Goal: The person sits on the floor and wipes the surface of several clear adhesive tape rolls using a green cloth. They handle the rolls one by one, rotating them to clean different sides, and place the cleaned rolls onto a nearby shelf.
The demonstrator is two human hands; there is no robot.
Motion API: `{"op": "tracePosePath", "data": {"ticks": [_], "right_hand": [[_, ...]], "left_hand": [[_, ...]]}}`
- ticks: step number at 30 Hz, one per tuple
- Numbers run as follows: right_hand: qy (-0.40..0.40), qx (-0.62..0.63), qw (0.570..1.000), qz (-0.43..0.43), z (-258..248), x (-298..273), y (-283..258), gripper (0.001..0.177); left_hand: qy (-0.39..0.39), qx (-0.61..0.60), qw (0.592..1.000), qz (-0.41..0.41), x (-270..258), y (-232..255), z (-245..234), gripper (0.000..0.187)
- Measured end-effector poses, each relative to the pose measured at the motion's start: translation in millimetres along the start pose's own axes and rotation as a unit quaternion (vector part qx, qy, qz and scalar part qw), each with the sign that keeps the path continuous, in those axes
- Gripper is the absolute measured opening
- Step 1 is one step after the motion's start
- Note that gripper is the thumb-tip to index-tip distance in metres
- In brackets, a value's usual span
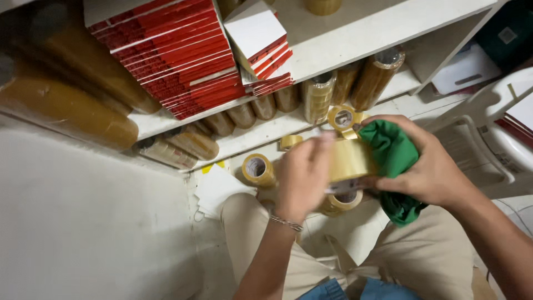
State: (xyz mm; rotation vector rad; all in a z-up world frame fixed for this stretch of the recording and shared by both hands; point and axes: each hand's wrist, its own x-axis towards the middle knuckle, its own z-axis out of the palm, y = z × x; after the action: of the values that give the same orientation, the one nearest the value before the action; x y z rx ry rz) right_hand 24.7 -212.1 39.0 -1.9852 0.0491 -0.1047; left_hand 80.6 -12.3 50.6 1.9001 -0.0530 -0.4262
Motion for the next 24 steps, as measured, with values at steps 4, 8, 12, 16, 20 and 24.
{"op": "tracePosePath", "data": {"ticks": [4, 8, 12, 16, 20, 24], "right_hand": [[-0.001, -0.085, 0.994, -0.073, 4.9, -1.5, 8.5, 0.09], [0.061, -0.017, 0.997, -0.036, 7.4, -6.5, -17.0, 0.087], [0.0, -0.082, 0.995, -0.052, 10.5, -3.6, -34.6, 0.093], [-0.013, 0.007, 1.0, 0.017, 5.5, -7.9, -31.1, 0.098], [-0.028, -0.022, 0.999, 0.011, 5.5, -8.5, -41.3, 0.094], [-0.015, -0.021, 0.999, -0.028, 5.0, -14.3, -33.0, 0.094]], "left_hand": [[-0.023, 0.133, 0.987, 0.082, 11.9, 16.5, 10.4, 0.076], [0.016, 0.013, 0.999, 0.036, 13.2, 4.4, 6.0, 0.064], [0.06, 0.03, 0.993, 0.098, 17.3, -12.3, 16.2, 0.064], [0.026, -0.087, 0.995, 0.03, 3.3, -10.8, 2.0, 0.059], [0.075, -0.085, 0.993, 0.04, 4.0, -22.8, 9.6, 0.059], [0.086, -0.136, 0.987, -0.013, -1.6, -17.6, 10.3, 0.053]]}}
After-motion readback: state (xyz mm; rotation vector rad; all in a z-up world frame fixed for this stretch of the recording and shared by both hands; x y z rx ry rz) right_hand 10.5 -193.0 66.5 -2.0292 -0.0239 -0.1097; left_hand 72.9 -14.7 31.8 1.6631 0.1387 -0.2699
